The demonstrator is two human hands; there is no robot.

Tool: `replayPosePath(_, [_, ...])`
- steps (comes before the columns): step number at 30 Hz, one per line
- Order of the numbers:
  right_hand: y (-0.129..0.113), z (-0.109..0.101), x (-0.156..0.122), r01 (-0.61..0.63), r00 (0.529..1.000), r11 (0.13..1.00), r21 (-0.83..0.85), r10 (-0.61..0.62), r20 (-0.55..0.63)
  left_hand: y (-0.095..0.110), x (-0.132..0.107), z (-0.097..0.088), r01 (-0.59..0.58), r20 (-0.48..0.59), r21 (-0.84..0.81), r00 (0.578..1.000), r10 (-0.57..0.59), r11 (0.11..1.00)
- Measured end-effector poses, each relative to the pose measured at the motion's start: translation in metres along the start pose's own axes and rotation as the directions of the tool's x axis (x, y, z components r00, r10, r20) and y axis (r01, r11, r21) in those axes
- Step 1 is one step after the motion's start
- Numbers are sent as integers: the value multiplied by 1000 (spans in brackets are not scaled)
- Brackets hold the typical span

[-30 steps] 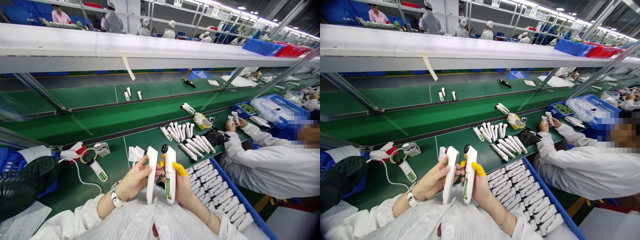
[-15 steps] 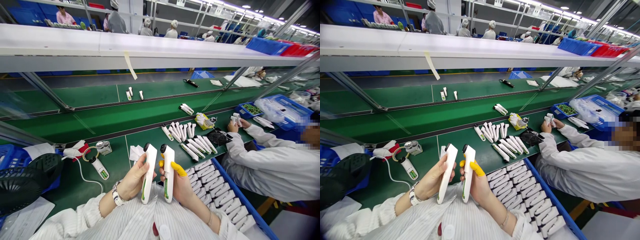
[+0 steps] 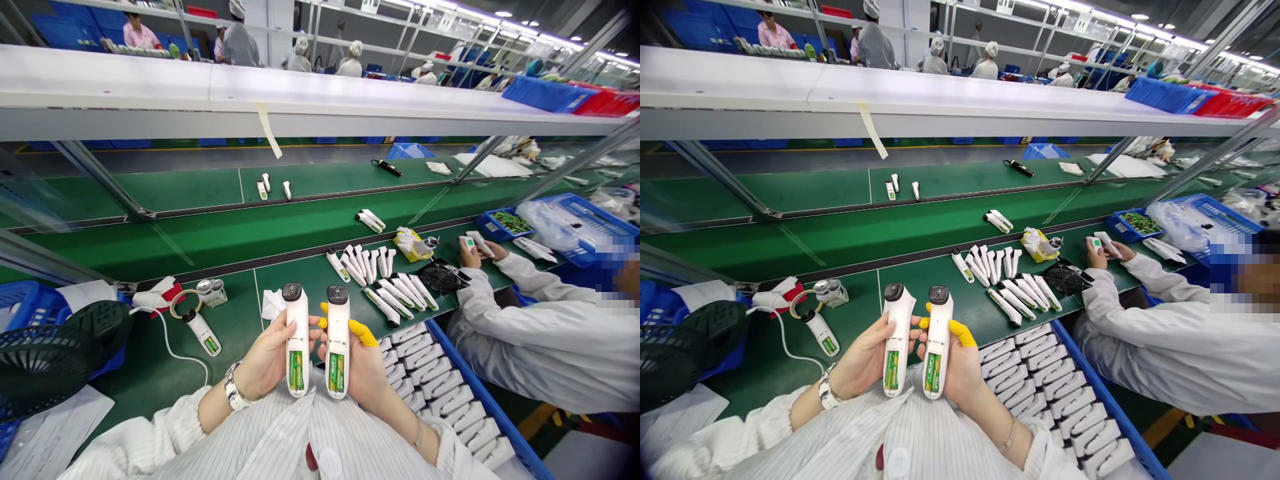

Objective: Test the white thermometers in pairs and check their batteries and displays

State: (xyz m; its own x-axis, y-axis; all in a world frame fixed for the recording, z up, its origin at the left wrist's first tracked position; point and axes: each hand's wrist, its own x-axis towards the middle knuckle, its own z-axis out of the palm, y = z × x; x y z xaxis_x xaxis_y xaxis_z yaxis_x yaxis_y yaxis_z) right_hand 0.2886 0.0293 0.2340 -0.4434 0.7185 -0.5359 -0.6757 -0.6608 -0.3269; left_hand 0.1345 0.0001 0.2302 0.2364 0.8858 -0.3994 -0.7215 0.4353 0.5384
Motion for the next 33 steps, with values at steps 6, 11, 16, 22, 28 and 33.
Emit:
replayPosePath(6, [-1, 3, -1, -14, 1000, 1000, 23, 14, -20, 2, 0, 4, 32, -20, -68, 999, -34, 997])
replayPosePath(11, [-3, 4, -1, -20, 999, 999, 39, 21, -32, 4, 1, 7, 92, -34, -71, 995, -95, 993])
replayPosePath(16, [-3, 4, -1, -25, 999, 999, 48, 26, -20, 5, 1, 9, 137, -29, -94, 990, -140, 986])
replayPosePath(22, [-3, 3, 0, -12, 1000, 999, 39, 13, -26, 6, 2, 10, 151, -49, -96, 987, -156, 984])
replayPosePath(28, [-2, -8, 2, -5, 994, 1000, -25, 8, 108, 1, 6, 3, 40, 42, -128, 999, -35, 991])
replayPosePath(33, [-4, -11, -1, 39, 990, 987, -155, -17, 143, -1, 5, 1, -13, 93, -94, 995, 21, 996])
